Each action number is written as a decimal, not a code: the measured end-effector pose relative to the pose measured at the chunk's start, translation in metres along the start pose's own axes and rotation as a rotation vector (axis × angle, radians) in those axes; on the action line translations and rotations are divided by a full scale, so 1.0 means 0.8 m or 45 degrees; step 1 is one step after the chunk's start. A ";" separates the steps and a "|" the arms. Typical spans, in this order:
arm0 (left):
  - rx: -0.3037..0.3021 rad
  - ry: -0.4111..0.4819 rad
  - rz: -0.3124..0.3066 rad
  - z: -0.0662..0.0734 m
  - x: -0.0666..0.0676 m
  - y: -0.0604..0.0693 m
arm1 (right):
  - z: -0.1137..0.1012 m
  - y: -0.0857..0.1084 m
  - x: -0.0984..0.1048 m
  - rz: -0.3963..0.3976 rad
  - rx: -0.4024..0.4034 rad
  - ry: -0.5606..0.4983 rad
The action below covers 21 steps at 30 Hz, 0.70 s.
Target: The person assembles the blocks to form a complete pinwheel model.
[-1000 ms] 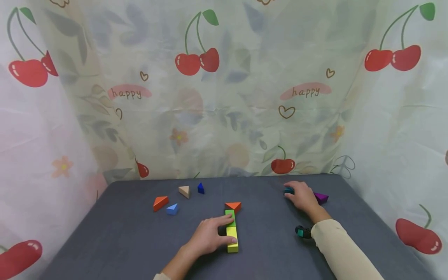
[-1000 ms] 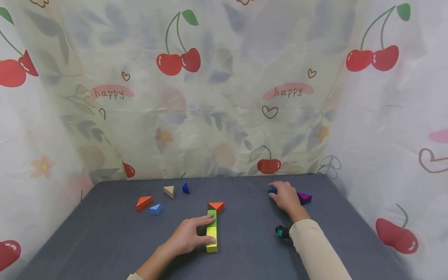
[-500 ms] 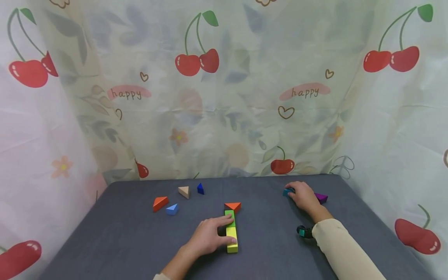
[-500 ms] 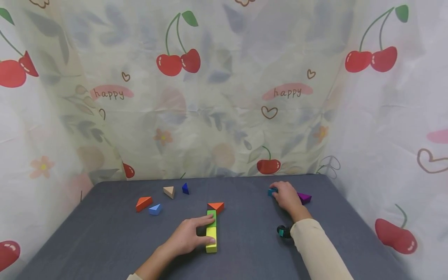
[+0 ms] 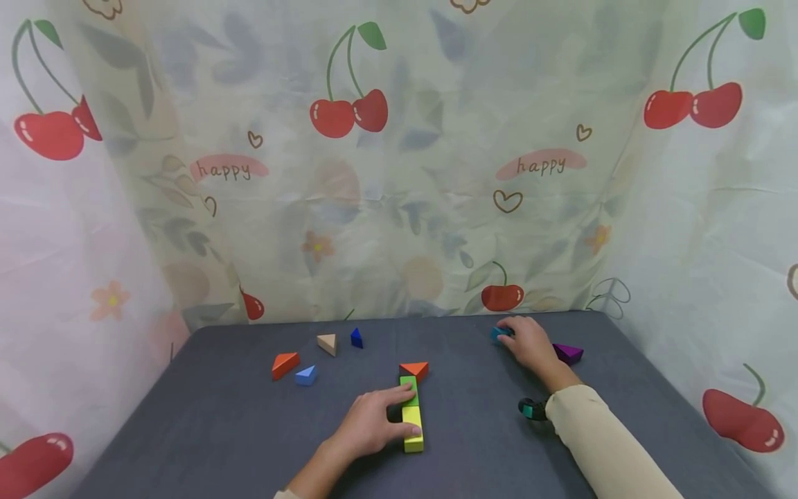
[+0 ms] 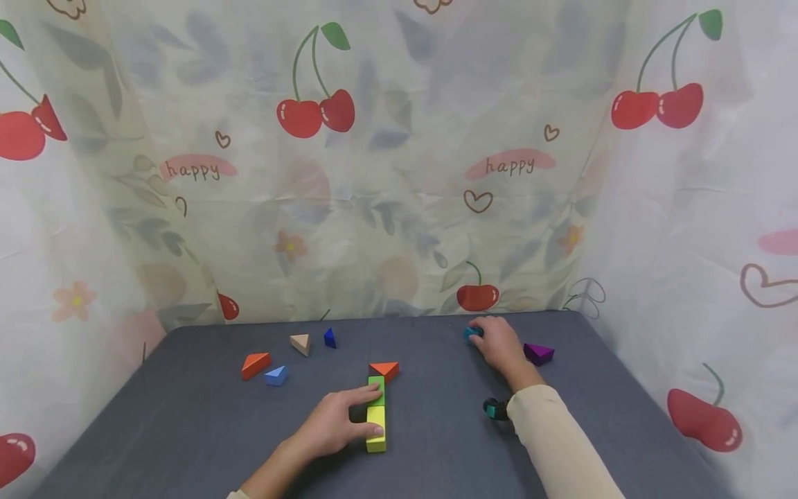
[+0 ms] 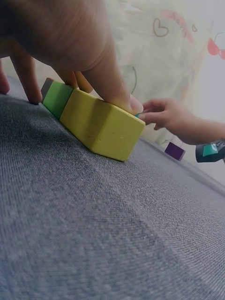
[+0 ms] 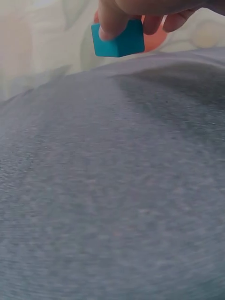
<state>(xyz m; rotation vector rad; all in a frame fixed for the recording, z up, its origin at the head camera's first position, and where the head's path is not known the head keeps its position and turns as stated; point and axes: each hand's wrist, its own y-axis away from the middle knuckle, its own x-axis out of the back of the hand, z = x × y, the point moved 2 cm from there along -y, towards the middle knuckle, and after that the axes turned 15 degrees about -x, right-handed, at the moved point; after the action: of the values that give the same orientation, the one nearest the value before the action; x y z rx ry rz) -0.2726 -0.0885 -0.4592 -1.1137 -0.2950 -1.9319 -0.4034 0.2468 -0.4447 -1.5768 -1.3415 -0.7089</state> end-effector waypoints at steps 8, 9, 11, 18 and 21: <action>-0.022 0.003 0.019 -0.002 -0.001 0.000 | -0.028 -0.004 -0.004 0.002 0.016 -0.040; -0.021 0.005 0.018 -0.002 -0.001 0.000 | -0.032 -0.004 -0.005 0.000 0.020 -0.050; -0.023 0.006 0.017 -0.002 -0.001 0.000 | -0.040 -0.005 -0.006 -0.005 0.034 -0.070; -0.028 0.001 0.023 -0.001 0.000 0.001 | -0.067 -0.006 -0.015 -0.030 0.068 -0.078; -0.018 0.002 0.023 -0.002 -0.001 0.000 | -0.080 -0.004 -0.017 -0.042 0.061 -0.071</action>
<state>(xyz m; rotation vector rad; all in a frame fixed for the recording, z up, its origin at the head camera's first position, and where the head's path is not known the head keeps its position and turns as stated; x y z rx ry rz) -0.2731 -0.0892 -0.4604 -1.1206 -0.2699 -1.9216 -0.4017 0.1830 -0.4293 -1.5493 -1.4184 -0.6525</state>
